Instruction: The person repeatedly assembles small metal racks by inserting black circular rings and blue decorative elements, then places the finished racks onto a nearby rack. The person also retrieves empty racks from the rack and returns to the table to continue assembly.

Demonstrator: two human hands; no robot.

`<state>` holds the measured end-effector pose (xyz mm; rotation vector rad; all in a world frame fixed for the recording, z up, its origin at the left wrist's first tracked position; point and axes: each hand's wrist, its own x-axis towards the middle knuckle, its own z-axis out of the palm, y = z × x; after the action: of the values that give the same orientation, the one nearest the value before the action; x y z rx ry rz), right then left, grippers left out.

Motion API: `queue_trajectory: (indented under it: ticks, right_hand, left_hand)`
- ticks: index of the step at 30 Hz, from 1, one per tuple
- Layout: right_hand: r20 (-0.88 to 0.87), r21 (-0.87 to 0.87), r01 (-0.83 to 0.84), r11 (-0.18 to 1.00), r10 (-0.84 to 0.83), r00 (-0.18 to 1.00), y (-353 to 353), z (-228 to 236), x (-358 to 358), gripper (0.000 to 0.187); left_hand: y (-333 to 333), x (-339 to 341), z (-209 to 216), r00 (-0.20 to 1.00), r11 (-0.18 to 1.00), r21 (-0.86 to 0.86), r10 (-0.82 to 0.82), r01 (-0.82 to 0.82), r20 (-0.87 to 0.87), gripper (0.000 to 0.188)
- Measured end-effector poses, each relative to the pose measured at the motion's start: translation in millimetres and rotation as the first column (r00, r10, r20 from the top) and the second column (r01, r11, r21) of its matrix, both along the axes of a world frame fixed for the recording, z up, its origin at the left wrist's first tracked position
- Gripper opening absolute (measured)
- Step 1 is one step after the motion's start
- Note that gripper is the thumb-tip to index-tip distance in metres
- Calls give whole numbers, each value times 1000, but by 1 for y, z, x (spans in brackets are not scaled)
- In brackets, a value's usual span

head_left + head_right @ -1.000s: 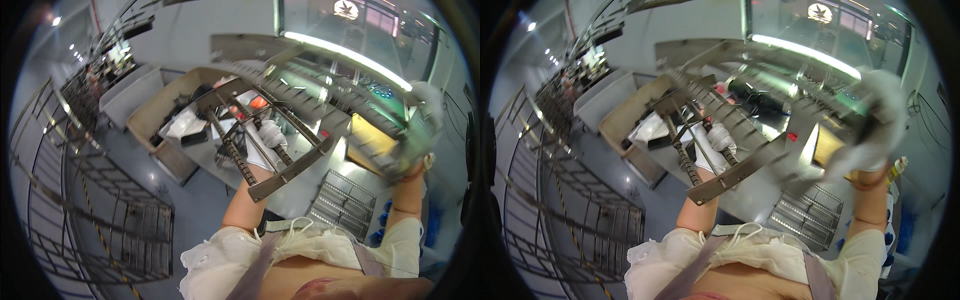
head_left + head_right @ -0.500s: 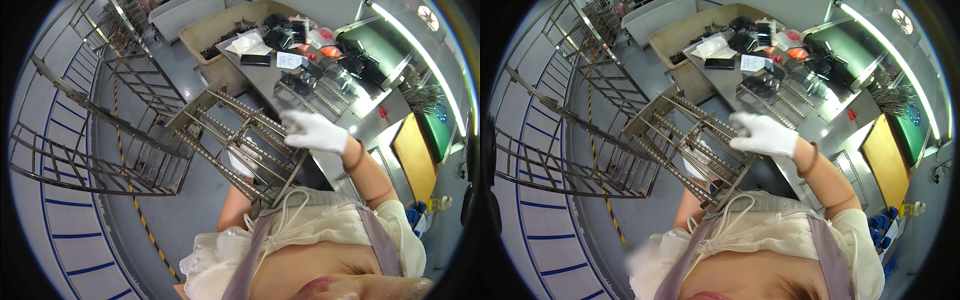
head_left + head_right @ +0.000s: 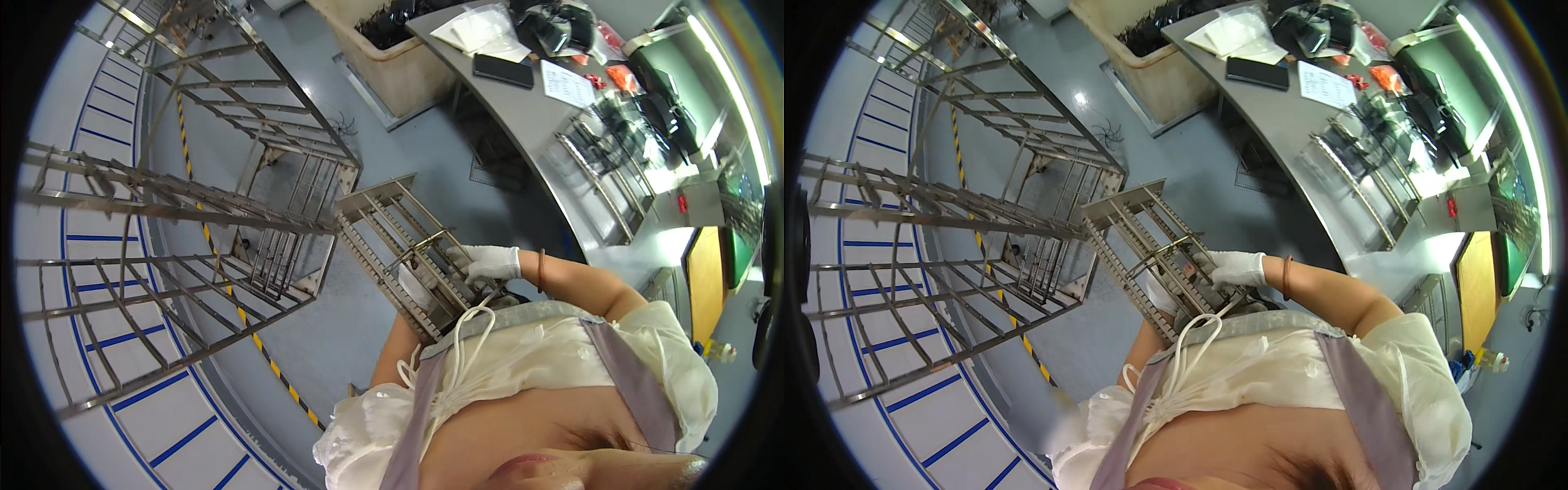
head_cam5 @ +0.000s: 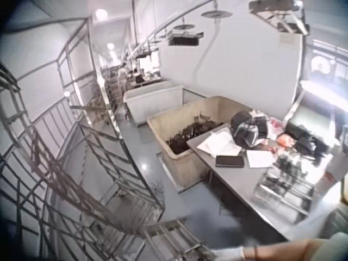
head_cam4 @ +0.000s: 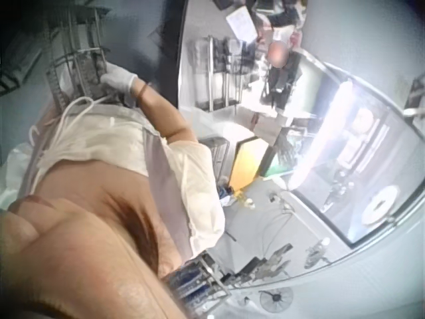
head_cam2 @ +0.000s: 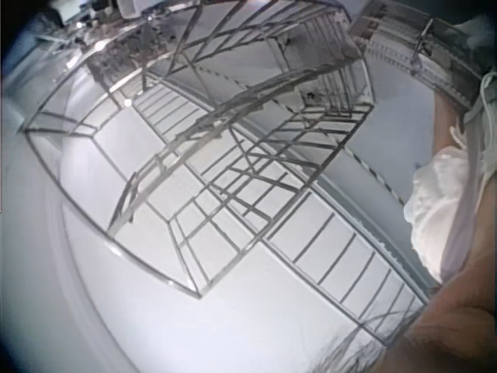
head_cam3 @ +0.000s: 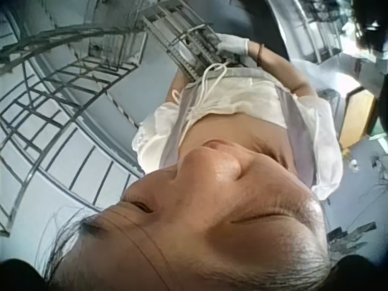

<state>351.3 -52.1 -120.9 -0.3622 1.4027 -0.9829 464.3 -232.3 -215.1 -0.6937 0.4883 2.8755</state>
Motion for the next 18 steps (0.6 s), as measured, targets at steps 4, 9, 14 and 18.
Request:
queue_trajectory:
  ticks: [4,9,14,18]
  right_hand:
    - [-37,65,-94,993,96,995,-23,-46,-30,91]
    - [352,146,263,954,-298,887,-36,-109,-34,98]
    - [481,231,345,910,-415,772,-47,-220,-54,90]
    - [270,416,317,852,-449,852,-48,-342,-91,75]
  left_hand:
    - [-25,-23,-55,981,1000,-14,-9,12,193,51]
    - [-40,-46,-137,927,998,-38,60,-49,369,53]
    - [-54,-43,-264,846,986,-105,163,-127,508,54]
    - [-56,-7,-304,592,922,-305,111,238,798,58]
